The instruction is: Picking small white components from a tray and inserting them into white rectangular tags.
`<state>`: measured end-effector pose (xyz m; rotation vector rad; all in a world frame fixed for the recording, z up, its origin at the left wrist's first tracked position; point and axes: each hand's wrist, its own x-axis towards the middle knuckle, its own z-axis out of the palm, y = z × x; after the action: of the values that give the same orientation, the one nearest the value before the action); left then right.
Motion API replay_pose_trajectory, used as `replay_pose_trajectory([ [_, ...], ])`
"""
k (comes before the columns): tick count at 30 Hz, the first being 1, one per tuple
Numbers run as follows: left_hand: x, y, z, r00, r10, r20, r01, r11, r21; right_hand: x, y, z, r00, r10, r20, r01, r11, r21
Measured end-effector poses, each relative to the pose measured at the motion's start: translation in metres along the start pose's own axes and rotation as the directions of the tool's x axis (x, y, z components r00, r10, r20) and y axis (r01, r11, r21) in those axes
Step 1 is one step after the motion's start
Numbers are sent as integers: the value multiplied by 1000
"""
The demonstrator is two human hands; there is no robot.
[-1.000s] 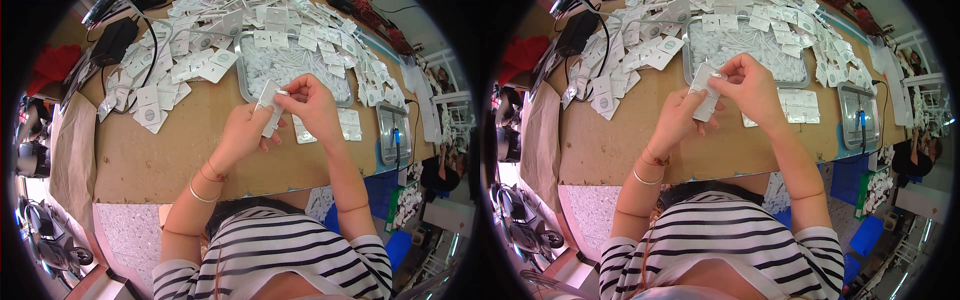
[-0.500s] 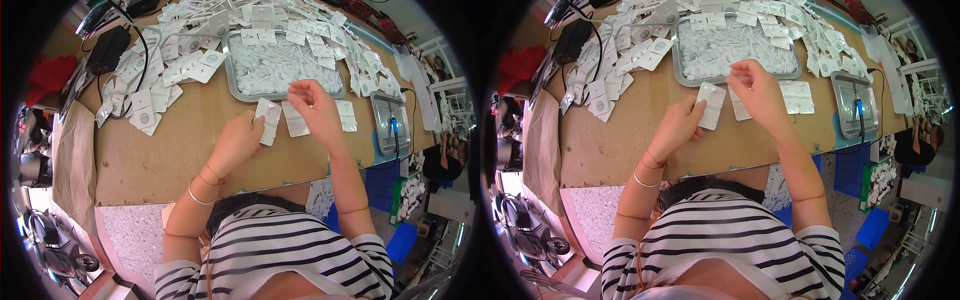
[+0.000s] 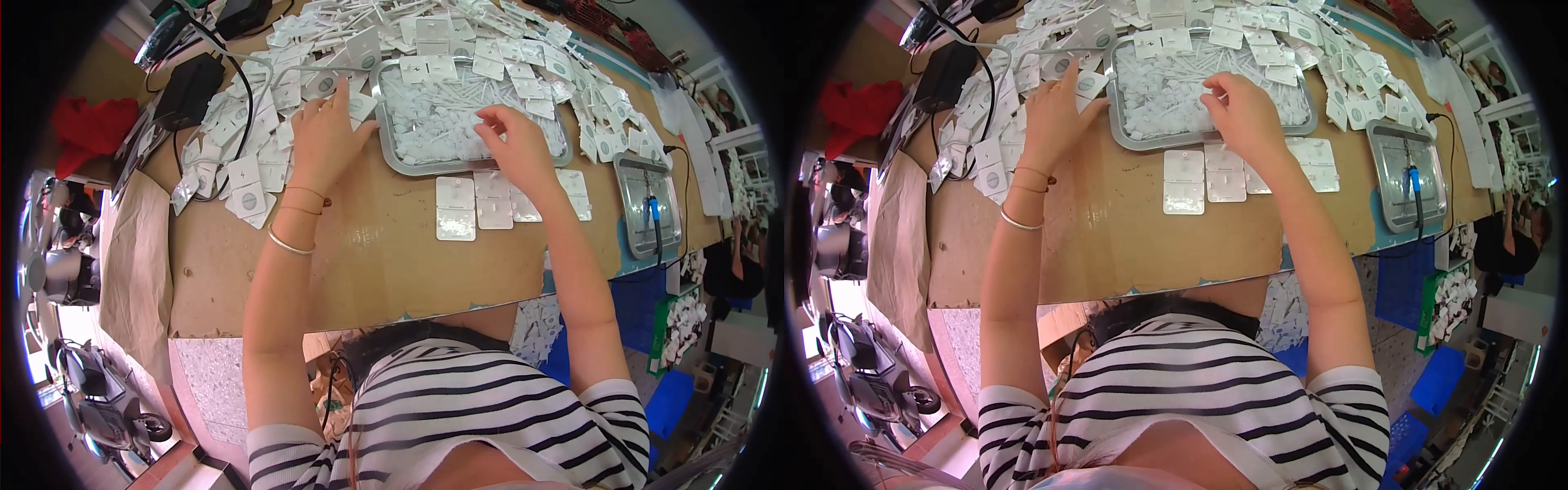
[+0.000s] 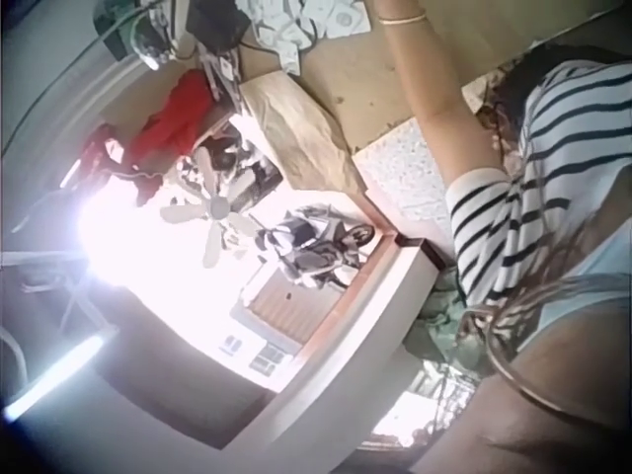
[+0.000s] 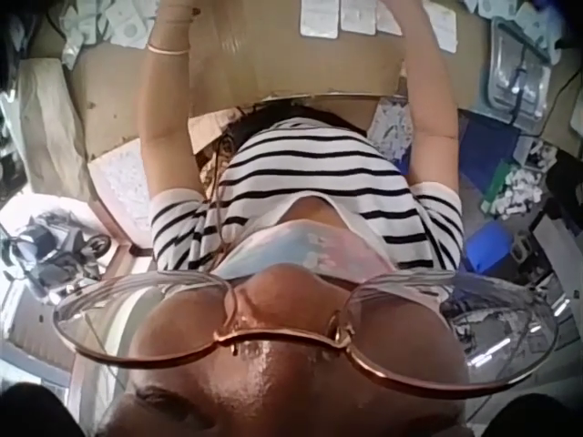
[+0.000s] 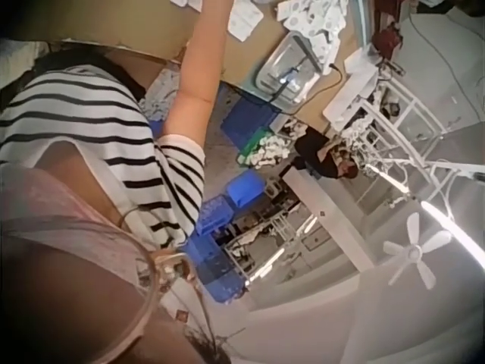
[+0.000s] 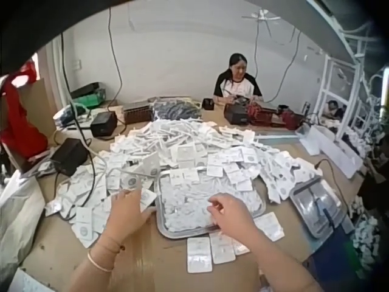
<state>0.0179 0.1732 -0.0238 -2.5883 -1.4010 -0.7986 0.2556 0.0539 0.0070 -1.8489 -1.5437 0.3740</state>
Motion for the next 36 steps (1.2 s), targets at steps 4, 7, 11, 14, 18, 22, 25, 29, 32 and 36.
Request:
replay_pose_trajectory([
  [4,13,-2,0,986,40,162,-32,998,-53,43,24,15,995,-85,-43,68,951,-303],
  [7,19,-4,4,986,7,169,1,999,-47,57,33,17,998,-66,-3,60,928,-367],
  [11,17,1,-21,965,109,-238,-124,991,-51,56,28,25,995,-81,54,94,940,-327],
  [14,12,19,-60,947,-27,-321,-13,992,-123,52,28,25,990,-96,100,121,950,-289],
  [18,-2,23,-83,817,-514,261,534,505,-678,52,24,18,985,-55,163,91,970,-223],
  [22,-24,17,-75,841,-312,442,384,-230,-894,48,14,16,990,-74,123,96,978,-186],
  [25,-28,23,-62,957,-249,148,234,359,-904,41,19,17,999,-53,7,53,999,-7],
  [29,-40,36,-54,918,-369,145,350,584,-732,25,9,12,1000,-17,-2,17,993,118],
  [32,-46,40,-56,916,-328,233,391,593,-704,0,-14,9,996,67,66,-89,902,422],
  [36,-52,48,-55,984,-174,-35,82,624,-777,-28,-54,8,951,39,307,-276,551,788],
])
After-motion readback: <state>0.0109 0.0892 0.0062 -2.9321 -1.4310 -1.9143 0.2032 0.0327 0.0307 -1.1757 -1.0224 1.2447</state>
